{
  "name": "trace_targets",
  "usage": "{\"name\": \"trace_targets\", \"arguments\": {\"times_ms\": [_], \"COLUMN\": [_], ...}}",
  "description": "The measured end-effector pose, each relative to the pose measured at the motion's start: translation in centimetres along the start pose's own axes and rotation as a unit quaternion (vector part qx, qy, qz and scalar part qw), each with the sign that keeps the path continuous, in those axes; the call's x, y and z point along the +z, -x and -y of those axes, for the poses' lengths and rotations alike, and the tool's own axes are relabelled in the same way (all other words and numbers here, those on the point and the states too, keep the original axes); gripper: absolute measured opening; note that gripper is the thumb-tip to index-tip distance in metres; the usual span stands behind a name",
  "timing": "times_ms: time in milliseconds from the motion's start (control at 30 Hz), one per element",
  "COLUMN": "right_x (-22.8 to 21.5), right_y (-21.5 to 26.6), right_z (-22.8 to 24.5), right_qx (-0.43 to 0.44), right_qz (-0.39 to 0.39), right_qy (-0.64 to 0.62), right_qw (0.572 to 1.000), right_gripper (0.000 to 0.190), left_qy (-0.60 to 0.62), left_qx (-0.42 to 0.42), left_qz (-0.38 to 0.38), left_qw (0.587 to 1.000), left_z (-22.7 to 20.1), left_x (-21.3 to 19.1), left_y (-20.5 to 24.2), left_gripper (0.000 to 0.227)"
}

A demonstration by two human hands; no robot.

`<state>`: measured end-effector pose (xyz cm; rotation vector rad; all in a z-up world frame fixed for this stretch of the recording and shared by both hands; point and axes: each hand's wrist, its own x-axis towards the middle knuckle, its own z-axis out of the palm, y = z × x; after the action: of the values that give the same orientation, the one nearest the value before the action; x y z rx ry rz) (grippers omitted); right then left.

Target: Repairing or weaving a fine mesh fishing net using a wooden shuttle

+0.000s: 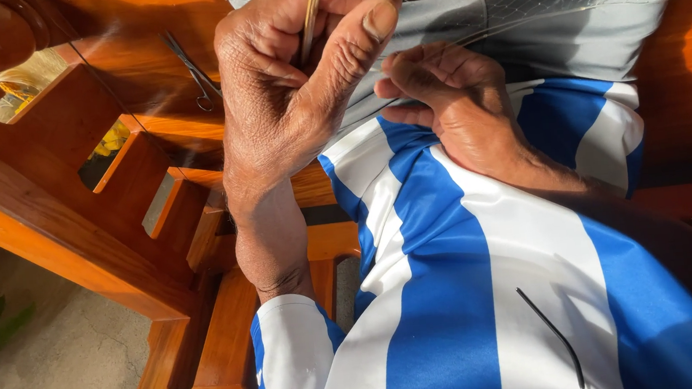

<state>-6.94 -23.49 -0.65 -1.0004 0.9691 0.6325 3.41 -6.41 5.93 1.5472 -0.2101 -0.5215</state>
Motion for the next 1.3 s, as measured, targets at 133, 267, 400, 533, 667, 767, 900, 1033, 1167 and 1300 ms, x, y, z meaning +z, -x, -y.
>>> {"name": "trace_targets", "arguments": {"times_ms": [133, 267, 400, 533, 667, 767, 900, 1033, 1167, 1300], "right_x": [0.1, -1.5, -1.2, -1.2, -1.9, -2.2, -1.9, -2.1, -1.8, -1.6], "right_y": [1.6, 1.0, 1.4, 1.5, 0.8, 0.4, 0.3, 0.2, 0.0, 0.2], "right_z": [2.1, 0.9, 1.6, 2.2, 2.0, 1.9, 1.9, 1.7, 1.8, 1.7], "right_qx": [-0.062, -0.168, -0.186, -0.239, -0.209, -0.200, -0.176, -0.168, -0.162, -0.134], "right_qz": [0.030, 0.053, 0.033, 0.075, 0.089, 0.112, 0.107, 0.096, 0.095, 0.064], "right_qy": [0.150, 0.225, 0.300, 0.339, 0.363, 0.337, 0.346, 0.354, 0.338, 0.324], "right_qw": [0.986, 0.958, 0.935, 0.907, 0.904, 0.913, 0.916, 0.915, 0.922, 0.934], "right_gripper": [0.021, 0.023, 0.010, 0.017, 0.010, 0.011, 0.009, 0.012, 0.009, 0.014], "left_qy": [0.016, 0.026, 0.064, 0.253, 0.322, 0.325, 0.323, 0.216, 0.170, 0.013], "left_qx": [-0.002, 0.011, -0.047, -0.118, -0.176, -0.176, -0.142, -0.072, -0.035, 0.089], "left_qz": [0.020, 0.013, -0.024, -0.034, -0.081, -0.065, -0.050, -0.058, 0.050, 0.134], "left_qw": [1.000, 1.000, 0.996, 0.960, 0.926, 0.927, 0.934, 0.972, 0.984, 0.987], "left_z": [0.0, 1.7, 3.5, 6.9, 8.5, 8.3, 7.9, 6.8, 2.8, -0.5], "left_x": [-0.6, -1.4, -1.8, -3.1, -4.1, -4.2, -4.5, -3.9, -2.3, 0.0], "left_y": [0.5, 1.8, 2.8, 4.2, 4.8, 4.7, 4.9, 5.8, 7.0, 5.9], "left_gripper": [0.021, 0.015, 0.017, 0.011, 0.014, 0.016, 0.020, 0.018, 0.022, 0.033]}}
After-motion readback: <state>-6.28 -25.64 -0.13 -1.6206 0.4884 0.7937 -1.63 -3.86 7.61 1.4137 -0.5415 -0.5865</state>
